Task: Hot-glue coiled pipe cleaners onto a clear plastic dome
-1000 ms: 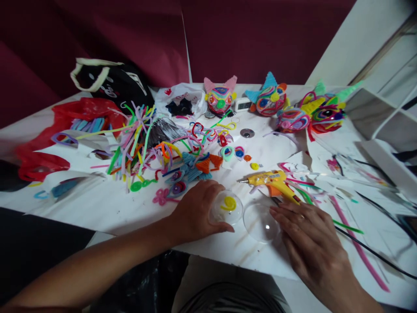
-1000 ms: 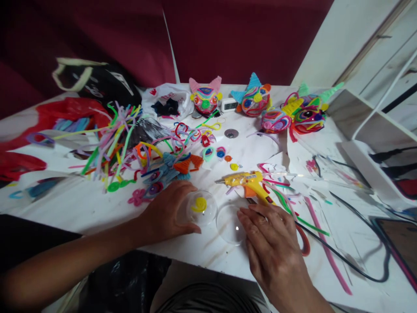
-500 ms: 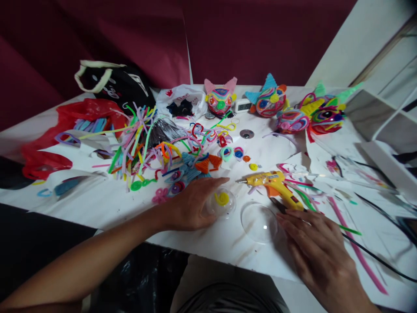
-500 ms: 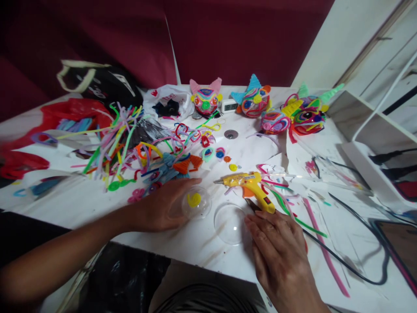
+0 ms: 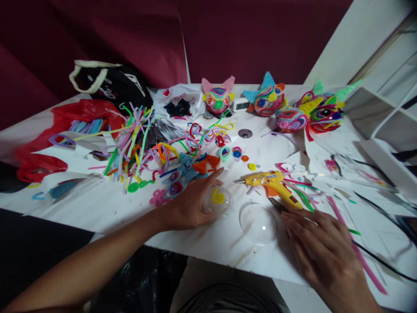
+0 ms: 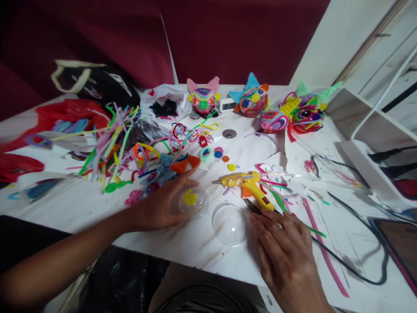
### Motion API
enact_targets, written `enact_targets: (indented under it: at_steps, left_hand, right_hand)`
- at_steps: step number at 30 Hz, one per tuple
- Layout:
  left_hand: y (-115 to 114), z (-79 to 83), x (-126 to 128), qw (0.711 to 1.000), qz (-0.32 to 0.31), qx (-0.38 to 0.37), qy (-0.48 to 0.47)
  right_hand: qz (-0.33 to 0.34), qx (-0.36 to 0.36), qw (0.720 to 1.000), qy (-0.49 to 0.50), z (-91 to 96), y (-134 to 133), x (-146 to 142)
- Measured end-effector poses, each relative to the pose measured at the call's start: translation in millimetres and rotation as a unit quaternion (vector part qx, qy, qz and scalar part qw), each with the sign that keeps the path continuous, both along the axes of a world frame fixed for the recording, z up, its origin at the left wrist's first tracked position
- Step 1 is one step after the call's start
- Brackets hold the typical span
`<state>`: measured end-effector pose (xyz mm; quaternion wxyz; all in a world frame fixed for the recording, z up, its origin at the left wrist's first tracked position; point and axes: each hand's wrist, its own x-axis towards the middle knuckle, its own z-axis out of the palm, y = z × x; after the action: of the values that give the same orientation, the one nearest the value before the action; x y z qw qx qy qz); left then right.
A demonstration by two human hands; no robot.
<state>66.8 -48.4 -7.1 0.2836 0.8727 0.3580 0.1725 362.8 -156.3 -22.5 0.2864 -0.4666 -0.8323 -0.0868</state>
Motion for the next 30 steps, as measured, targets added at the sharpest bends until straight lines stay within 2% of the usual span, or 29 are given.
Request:
enact_targets:
  at_steps: [2, 7, 11, 17, 20, 23, 27, 30]
  left_hand:
    - [2, 2.9, -3, 1.000, -0.016, -0.008, -0.009]
    - [3, -9.9, -1, 0.996, 0.048, 0.070, 0.003]
    - [4, -14.0, -1, 0.997, 0.058, 0.058, -0.009]
    - [17, 4.2, -8, 1.000, -0.006, 0.002, 0.029]
    - [24, 9.6, -10, 0.999, -0.038, 0.016, 0.035]
    - [27, 4.8, -12, 0.997, -0.039, 0.074, 0.000]
    - [27, -9.9, -17, 0.990, -0.031, 0.126, -0.048]
    - [27, -16.6, -22, 0.987, -0.041, 0.142, -0.062]
  right_hand:
    - [-0.003, -0.004, 1.000, 0.004, -0.9, 0, 1]
    - [-0.018, -0.013, 1.000, 0.011, -3.6, 3, 2]
    - [-0.032, -0.016, 0.999, -0.002, -4.3, 6, 5]
    - [-0.083, -0.003, 0.996, -0.021, 4.9, 16, 16]
    - [-0.122, -0.004, 0.992, -0.019, 11.3, 28, 20]
    - [-0.158, -0.074, 0.985, -0.004, 11.6, 41, 23]
    - [-0.201, -0.184, 0.962, -0.012, 8.1, 56, 24]
    - [-0.196, -0.244, 0.950, -0.012, 9.9, 64, 25]
